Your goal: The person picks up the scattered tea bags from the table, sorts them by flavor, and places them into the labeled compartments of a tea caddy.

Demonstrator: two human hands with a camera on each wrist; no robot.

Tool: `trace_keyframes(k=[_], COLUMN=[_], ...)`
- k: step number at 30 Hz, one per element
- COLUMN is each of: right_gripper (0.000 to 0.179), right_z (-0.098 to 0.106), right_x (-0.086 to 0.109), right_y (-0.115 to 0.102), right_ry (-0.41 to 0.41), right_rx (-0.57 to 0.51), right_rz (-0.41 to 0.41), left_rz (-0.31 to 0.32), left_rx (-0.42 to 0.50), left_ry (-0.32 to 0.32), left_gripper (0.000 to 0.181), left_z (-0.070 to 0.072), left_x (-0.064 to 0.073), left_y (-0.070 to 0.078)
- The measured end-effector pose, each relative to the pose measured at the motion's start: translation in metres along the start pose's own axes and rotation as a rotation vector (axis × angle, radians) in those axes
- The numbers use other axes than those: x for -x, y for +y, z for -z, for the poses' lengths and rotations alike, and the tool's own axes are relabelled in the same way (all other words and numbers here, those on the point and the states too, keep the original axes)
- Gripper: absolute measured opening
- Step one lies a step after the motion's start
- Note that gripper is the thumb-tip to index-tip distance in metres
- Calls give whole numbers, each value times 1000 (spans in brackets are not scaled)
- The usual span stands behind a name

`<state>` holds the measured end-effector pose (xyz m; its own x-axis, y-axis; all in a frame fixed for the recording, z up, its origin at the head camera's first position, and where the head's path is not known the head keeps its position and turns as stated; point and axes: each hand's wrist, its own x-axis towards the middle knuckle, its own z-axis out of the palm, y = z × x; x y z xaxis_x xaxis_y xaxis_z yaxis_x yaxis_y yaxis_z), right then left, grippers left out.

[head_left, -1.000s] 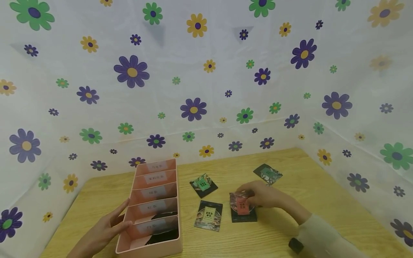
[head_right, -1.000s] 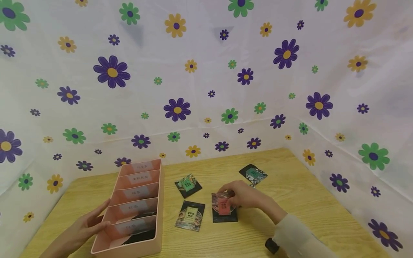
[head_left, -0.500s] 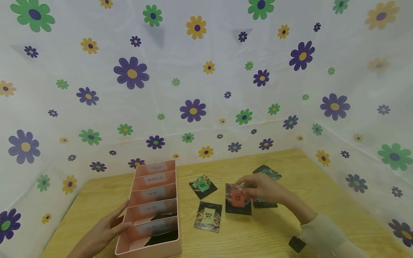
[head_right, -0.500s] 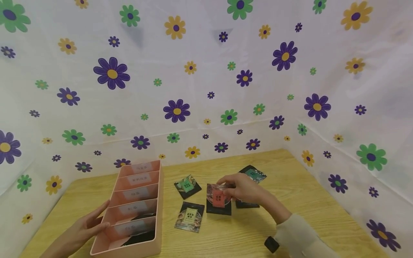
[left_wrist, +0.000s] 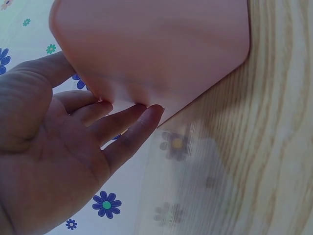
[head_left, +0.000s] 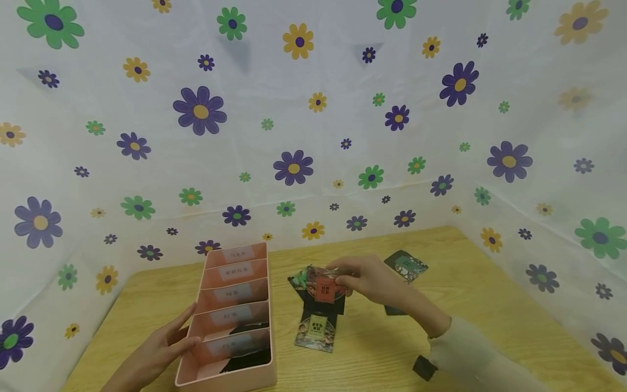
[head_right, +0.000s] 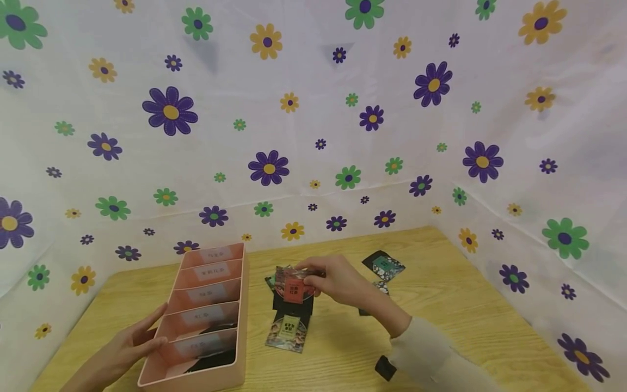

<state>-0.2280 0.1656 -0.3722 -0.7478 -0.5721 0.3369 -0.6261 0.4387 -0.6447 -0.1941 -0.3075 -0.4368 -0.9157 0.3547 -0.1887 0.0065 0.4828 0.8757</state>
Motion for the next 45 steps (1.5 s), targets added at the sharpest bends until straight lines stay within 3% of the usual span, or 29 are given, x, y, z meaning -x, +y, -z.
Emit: trace_keyframes(k=[9,22,33,40,45], right_gripper=[29,26,26,24,26], right_z=[-26,-70,-113,-132,-139], right_x=[-36,-71,-70,-63,-61], right_y=[-28,-53,-58,-57,-55], right_ry=[25,100,142,115,62], right_rx=[-24,41,256,521,571], right_rz=[56,242,494,572,574], left_rz=[22,8,-10,-2,0], left_rx=[10,-12,-6,-15,-13], left_ry=[4,7,6,9,5], left_gripper=[78,79,77,78,78], left_z=[0,-1,-1,-1,-1], left_x=[0,-2,-1,0,1], left_y=[3,4,2,1,1])
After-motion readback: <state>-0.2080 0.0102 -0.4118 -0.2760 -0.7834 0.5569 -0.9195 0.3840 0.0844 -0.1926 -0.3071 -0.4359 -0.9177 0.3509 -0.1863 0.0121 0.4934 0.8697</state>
